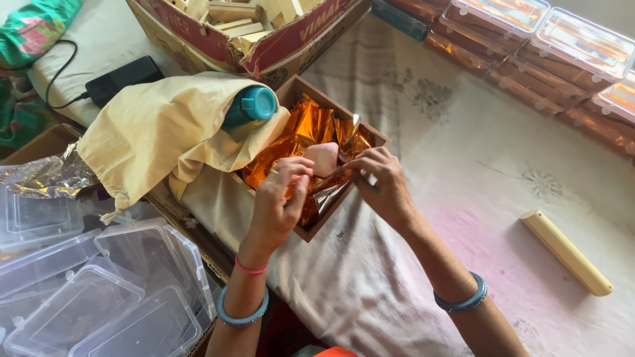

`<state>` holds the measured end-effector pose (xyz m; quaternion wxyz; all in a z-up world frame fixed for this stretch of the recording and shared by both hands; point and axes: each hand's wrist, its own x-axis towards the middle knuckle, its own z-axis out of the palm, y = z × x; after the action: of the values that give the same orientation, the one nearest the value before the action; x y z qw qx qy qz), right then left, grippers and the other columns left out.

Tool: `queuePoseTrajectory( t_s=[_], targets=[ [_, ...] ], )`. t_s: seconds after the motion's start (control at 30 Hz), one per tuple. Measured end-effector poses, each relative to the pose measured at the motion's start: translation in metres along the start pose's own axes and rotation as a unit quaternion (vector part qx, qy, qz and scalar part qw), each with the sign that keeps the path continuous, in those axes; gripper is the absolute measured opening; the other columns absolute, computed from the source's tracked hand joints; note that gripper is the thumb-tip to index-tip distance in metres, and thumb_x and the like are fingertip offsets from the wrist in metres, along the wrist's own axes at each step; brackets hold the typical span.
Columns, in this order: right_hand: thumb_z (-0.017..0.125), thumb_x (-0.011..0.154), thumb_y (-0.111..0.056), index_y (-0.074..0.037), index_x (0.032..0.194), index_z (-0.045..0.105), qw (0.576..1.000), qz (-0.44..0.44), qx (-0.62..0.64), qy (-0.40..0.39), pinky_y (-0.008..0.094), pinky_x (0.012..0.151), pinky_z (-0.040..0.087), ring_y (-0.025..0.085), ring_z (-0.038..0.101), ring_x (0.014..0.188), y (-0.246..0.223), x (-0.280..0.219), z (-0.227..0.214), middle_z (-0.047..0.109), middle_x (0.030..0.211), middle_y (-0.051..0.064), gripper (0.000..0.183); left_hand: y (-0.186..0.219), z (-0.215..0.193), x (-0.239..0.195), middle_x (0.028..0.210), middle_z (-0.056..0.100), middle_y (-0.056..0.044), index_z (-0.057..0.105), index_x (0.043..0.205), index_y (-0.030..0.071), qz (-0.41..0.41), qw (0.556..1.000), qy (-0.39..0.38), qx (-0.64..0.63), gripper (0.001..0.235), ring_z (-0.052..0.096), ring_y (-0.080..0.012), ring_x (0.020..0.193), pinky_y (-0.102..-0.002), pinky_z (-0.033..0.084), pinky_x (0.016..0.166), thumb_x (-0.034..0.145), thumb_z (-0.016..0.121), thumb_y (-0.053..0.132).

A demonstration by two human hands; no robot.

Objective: The person wraps a wooden stick in orange foil using a wooden roller to smooth the edges. They then wipe the wooden roller with a pink cloth and place it into a wooden casing. Finally, they wrap another wooden stick in orange foil.

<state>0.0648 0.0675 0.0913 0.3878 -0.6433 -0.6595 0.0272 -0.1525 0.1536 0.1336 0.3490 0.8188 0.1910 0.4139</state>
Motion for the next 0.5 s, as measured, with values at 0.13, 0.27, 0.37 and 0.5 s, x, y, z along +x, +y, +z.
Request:
queuePoseTrajectory(
  t_s=[0.13,0.27,0.37,0.5],
  targets=[
    [0.08,0.088,-0.005,-0.005,0.103,0.077,0.992,0.025,0.095,0.075,0.036,0.085,0.055,0.022,0.067,0.099,0.009,-0.014,-0.005,0.072,0.104,0.006,0.016,-0.01,-0.003,-0.002,0.117,0.07,-0.015,0.064,0.111,0.001,-0.046,0.998,0.037,0.024,0.012,0.07,-0.0319,0.101,-0.04,0.055,0.088,0.103,0.055,0.005],
    [0.08,0.088,-0.005,-0.005,0.102,0.077,0.991,0.042,0.121,0.041,0.034,0.085,0.058,0.02,0.072,0.099,0.013,-0.03,-0.008,0.072,0.107,0.007,0.015,-0.032,0.01,0.005,0.121,0.069,-0.017,0.064,0.119,0.001,-0.013,0.997,0.026,0.073,0.018,0.068,-0.0352,0.111,-0.042,0.055,0.095,0.102,0.058,0.006],
    [0.08,0.088,-0.004,-0.005,0.102,0.077,0.992,0.013,0.114,0.042,0.035,0.091,0.057,0.022,0.071,0.107,0.013,-0.035,-0.009,0.072,0.111,0.007,0.014,-0.048,0.027,0.015,0.126,0.066,-0.018,0.063,0.128,0.003,-0.001,0.99,-0.025,0.135,0.031,0.066,-0.0371,0.115,-0.044,0.053,0.098,0.098,0.065,0.011],
    [0.077,0.086,-0.001,-0.004,0.103,0.075,0.992,-0.027,0.112,0.058,0.038,0.098,0.055,0.026,0.068,0.116,0.017,-0.037,-0.005,0.072,0.114,0.009,0.018,-0.07,0.054,0.031,0.134,0.058,-0.019,0.056,0.137,0.006,-0.033,0.958,-0.123,0.256,0.061,0.059,-0.0402,0.119,-0.047,0.049,0.099,0.082,0.078,0.021]
  ],
)
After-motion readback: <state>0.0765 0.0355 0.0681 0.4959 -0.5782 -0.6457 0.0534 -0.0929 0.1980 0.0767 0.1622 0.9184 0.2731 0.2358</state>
